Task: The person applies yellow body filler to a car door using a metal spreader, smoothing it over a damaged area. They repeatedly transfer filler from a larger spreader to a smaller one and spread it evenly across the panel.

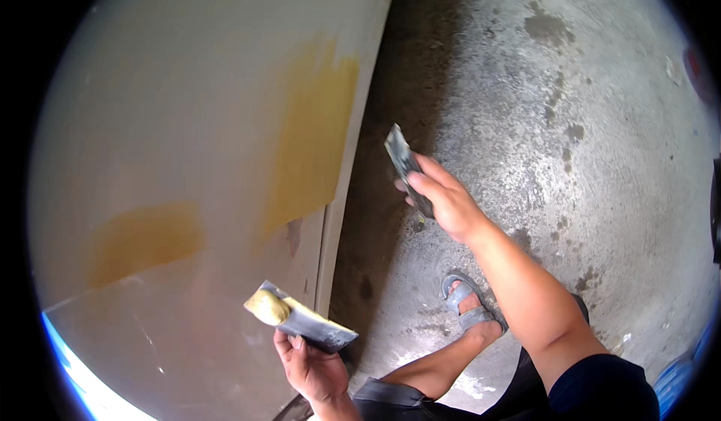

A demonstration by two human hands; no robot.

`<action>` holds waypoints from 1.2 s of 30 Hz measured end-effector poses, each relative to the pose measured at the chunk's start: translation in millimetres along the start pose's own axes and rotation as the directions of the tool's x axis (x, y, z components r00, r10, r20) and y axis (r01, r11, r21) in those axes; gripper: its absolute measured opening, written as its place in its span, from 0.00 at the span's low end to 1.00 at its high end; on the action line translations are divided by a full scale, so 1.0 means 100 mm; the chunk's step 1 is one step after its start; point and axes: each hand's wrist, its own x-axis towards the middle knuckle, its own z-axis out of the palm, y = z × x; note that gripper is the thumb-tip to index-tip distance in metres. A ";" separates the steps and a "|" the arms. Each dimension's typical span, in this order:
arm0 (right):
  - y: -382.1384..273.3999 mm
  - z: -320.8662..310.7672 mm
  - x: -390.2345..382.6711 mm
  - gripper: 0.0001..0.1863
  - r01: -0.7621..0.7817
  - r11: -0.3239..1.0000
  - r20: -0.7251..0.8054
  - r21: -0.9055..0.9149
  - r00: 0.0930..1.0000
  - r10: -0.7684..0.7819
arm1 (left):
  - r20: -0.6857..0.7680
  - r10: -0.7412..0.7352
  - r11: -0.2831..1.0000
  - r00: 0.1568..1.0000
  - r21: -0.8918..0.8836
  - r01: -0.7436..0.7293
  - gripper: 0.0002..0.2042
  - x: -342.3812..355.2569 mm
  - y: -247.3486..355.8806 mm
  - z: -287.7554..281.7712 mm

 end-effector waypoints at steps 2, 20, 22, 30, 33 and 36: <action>0.08 0.01 -0.44 0.25 -0.192 0.932 0.086 0.307 0.981 0.174 | -0.024 -0.068 0.993 0.997 -0.093 0.066 0.18 -0.03 -0.02 -0.02; -0.75 0.47 -1.73 0.18 -0.257 0.962 0.320 0.089 0.922 0.217 | 0.169 -0.139 0.916 0.976 -0.352 0.192 0.17 -0.85 0.21 0.17; -0.92 0.56 -1.99 0.18 -0.125 0.991 0.405 0.038 0.909 0.099 | 0.113 0.010 0.907 0.994 -0.420 0.039 0.18 -0.95 0.24 0.22; -1.33 1.13 -2.36 0.19 0.083 0.892 0.351 -0.444 0.932 0.089 | 0.374 0.300 0.925 0.878 -0.340 -0.171 0.20 -1.32 0.41 0.22; -1.51 1.23 -2.37 0.19 0.137 0.880 0.403 -0.455 0.913 0.067 | 0.483 0.325 0.866 0.814 0.195 -0.461 0.17 -1.43 0.56 0.12; -1.73 1.37 -2.41 0.19 0.197 0.862 0.469 -0.467 0.882 0.052 | 0.560 0.401 0.646 0.725 0.389 -0.657 0.16 -1.42 0.69 0.02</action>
